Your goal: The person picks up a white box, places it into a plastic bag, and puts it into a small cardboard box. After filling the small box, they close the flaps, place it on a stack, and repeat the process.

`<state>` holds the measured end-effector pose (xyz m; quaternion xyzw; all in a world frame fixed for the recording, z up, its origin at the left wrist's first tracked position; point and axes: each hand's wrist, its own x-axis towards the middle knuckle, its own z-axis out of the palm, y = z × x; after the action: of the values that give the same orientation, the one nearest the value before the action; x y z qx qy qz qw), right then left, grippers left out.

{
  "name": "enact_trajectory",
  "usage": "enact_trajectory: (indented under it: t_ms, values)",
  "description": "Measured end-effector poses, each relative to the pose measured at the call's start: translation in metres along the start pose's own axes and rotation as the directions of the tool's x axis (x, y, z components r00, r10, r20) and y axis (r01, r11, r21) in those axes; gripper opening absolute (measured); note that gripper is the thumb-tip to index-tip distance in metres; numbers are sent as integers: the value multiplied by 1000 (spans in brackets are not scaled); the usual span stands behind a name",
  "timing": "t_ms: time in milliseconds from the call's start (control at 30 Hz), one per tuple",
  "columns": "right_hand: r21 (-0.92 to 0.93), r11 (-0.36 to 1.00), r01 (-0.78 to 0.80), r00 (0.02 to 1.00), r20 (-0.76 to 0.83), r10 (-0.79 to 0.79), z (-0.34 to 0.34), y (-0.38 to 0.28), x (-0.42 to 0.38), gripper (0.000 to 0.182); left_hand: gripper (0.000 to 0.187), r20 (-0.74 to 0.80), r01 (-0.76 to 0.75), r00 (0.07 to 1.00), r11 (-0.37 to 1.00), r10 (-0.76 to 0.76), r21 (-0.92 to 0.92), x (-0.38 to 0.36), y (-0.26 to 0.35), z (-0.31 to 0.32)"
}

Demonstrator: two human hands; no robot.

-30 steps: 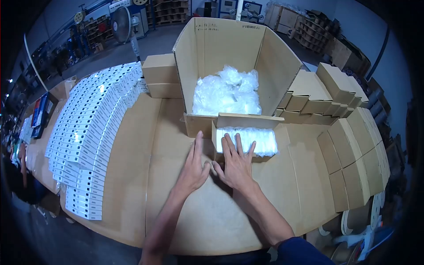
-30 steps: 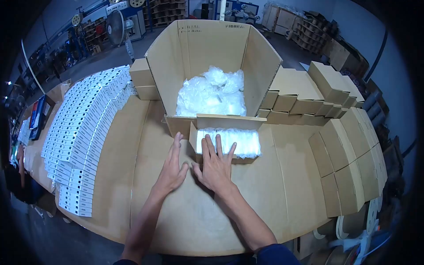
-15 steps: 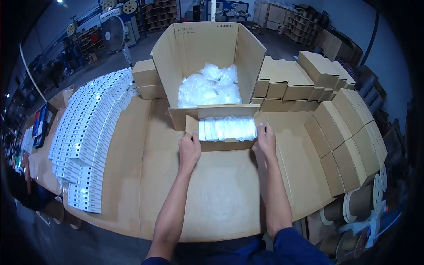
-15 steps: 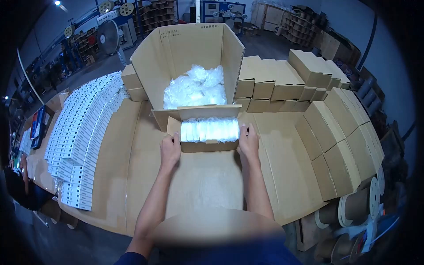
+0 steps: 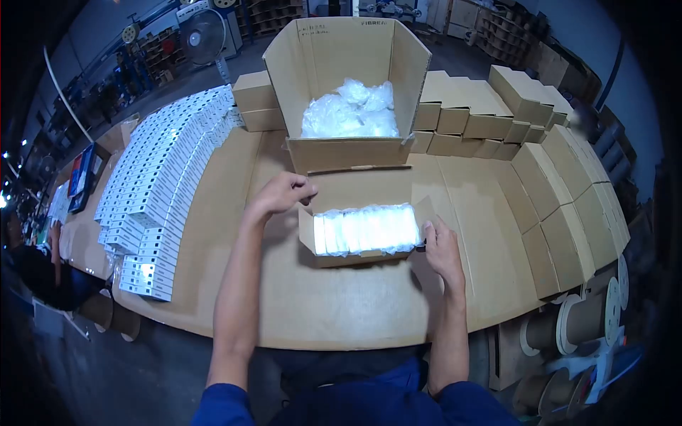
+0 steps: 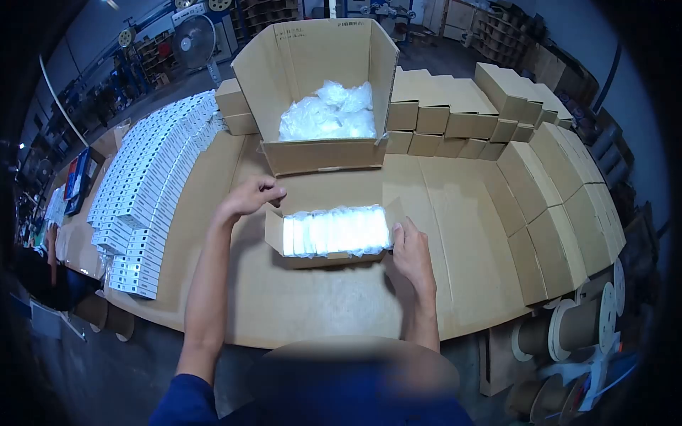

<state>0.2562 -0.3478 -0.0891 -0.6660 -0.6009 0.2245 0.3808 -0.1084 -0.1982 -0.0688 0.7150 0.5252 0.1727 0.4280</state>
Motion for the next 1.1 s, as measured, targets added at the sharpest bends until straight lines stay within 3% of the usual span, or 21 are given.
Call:
enact_trajectory:
  t_ms: [100, 133, 200, 233, 333, 367, 400, 467, 500, 600, 700, 800, 900, 1100]
  values:
    - [-13, 998, -59, 998, 23, 59, 2, 4, -9, 36, 31, -45, 131, 987, 926, -157, -354, 12, -39, 25]
    - [-17, 997, -70, 997, 31, 71, 4, 8, -9, 38, 32, -103, 92, 981, 865, -164, -494, 6, -36, 37]
    - [208, 978, -15, 984, 179, -23, 9, 30, -7, 48, 34, -200, -3, 957, 686, -209, -728, -15, -35, 74]
    - [279, 960, 27, 974, 208, -88, 10, 34, -6, 58, 34, -275, -132, 954, 660, -117, -740, -15, -45, 85]
    - [413, 893, 176, 925, 242, -294, 15, 33, -4, 95, 38, -300, -268, 954, 490, 14, -829, -30, -61, 104]
    - [265, 926, 269, 890, 300, -344, 22, 48, 9, 124, 50, -321, -320, 944, 450, 76, -834, -38, -62, 111]
    - [299, 927, 227, 896, 310, -319, 24, 51, 14, 121, 63, -340, -367, 930, 405, 138, -838, -48, -59, 117]
    - [370, 919, 135, 903, 336, -268, 29, 53, 21, 114, 82, -478, -530, 847, 403, 231, -746, -77, -41, 133]
    - [259, 963, 68, 902, 396, -171, 20, 29, 21, 108, 122, -340, -315, 938, 555, 61, -770, -90, -19, 122]
    - [266, 924, 274, 873, 336, -355, 30, 44, 29, 102, 149, -389, -423, 868, 868, 307, -258, -95, -30, 139]
    - [114, 910, 398, 843, 345, -412, 28, 39, 31, 104, 158, -383, -238, 891, 969, 243, 59, -96, 9, 122]
    - [35, 937, 348, 843, 425, -329, 25, 13, 29, 104, 157, -325, -203, 920, 975, 220, 87, -92, 22, 118]
    - [31, 942, 334, 873, 366, -322, 34, 10, 27, 104, 153, -283, -117, 950, 990, 135, 79, -90, 38, 116]
    - [99, 963, 249, 919, 289, -267, 39, 4, 22, 92, 141, -287, -120, 950, 992, 127, 41, -80, 30, 112]
